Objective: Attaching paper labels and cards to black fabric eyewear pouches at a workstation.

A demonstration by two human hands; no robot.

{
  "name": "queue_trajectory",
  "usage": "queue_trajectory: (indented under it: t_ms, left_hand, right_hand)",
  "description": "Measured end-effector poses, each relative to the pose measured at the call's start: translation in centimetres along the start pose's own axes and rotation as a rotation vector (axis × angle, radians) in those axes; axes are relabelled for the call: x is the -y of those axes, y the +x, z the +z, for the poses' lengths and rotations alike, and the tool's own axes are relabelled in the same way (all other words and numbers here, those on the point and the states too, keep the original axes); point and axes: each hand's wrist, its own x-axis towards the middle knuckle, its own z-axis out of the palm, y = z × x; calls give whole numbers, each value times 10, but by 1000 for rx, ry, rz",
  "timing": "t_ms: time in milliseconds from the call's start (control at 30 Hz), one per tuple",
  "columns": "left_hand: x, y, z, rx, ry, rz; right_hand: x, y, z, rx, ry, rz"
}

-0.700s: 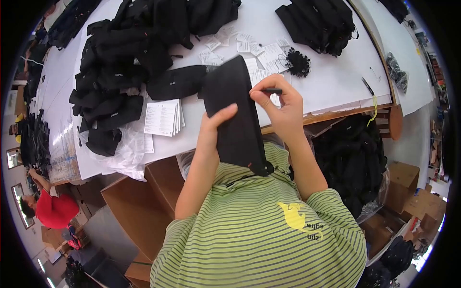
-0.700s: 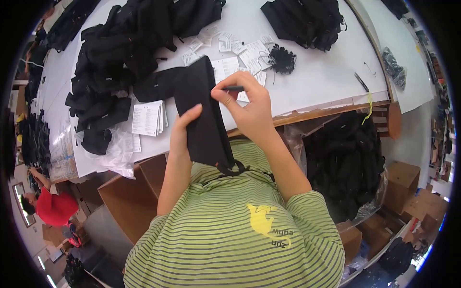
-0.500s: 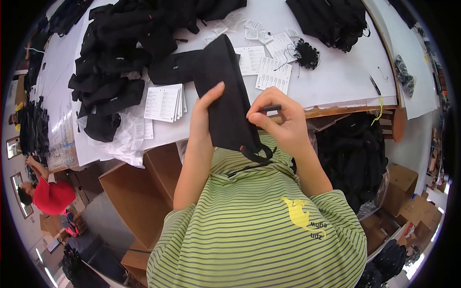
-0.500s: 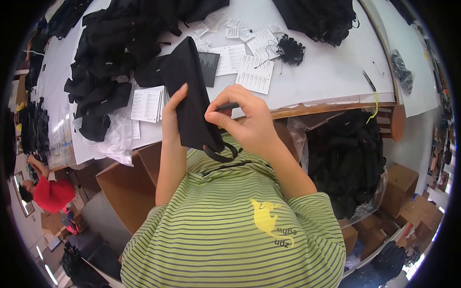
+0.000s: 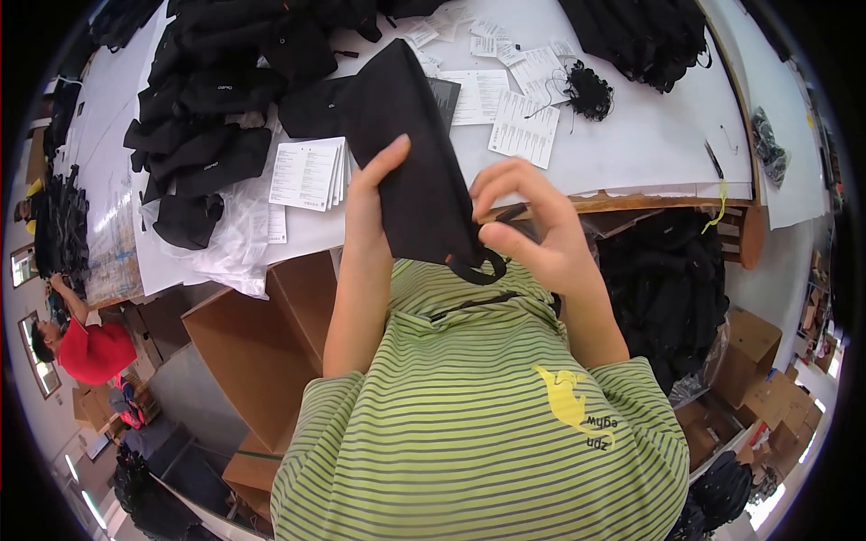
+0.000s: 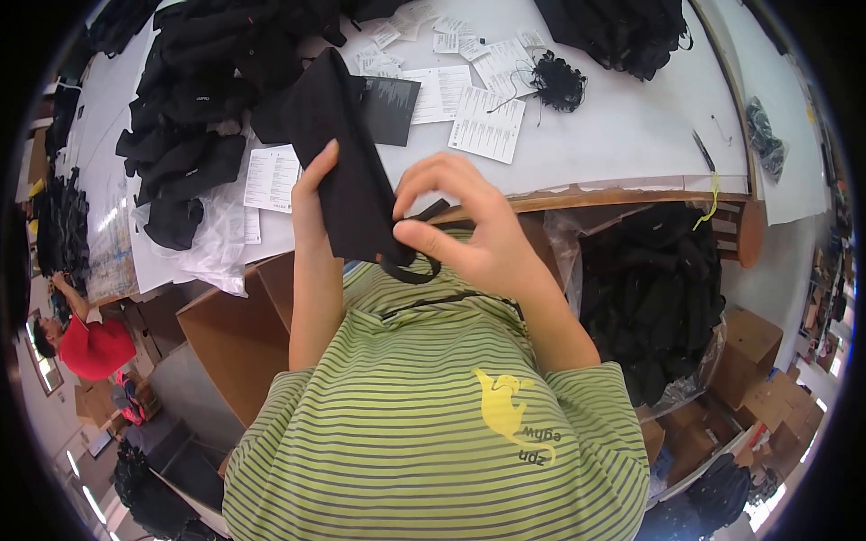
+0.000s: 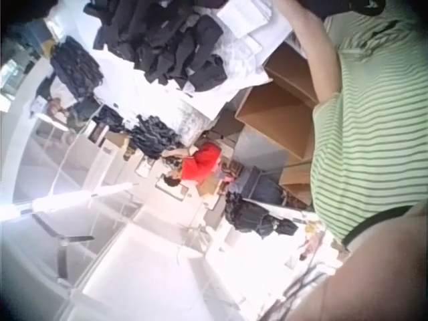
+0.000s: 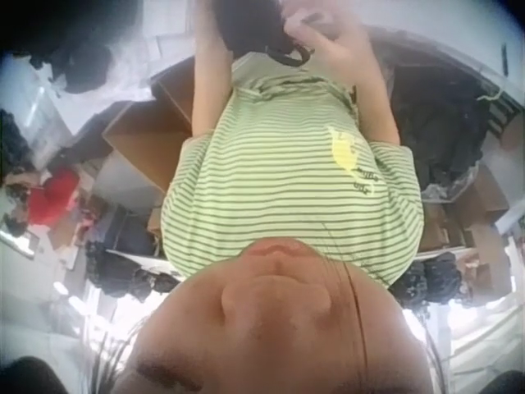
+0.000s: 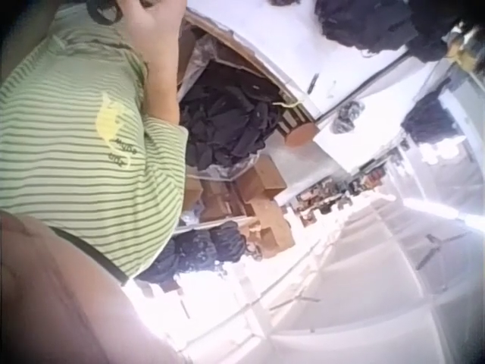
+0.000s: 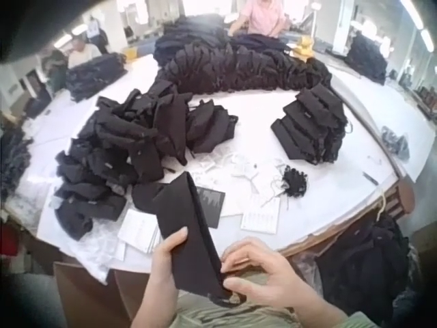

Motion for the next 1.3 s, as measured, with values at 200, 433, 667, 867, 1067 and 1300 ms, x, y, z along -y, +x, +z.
queue_trajectory:
  t_ms: [200, 433, 667, 867, 1067, 1300]
  left_hand:
    - [4, -18, 27, -65, 433, 220]
    - [6, -21, 26, 22, 615, 183]
    - [12, -13, 20, 10, 627, 215]
    - [10, -11, 19, -21, 701, 181]
    - [15, -9, 17, -13, 719, 206]
    - [14, -7, 12, -72, 670, 194]
  right_hand:
    - [-1, 27, -2, -268, -242, -69]
    - [-35, 46, -40, -800, 45, -45]
    - [-21, 23, -12, -360, -81, 67]
    - [-30, 29, -24, -697, 23, 183]
    - [-25, 27, -10, -374, -272, 77]
    - [-35, 23, -18, -502, -52, 224]
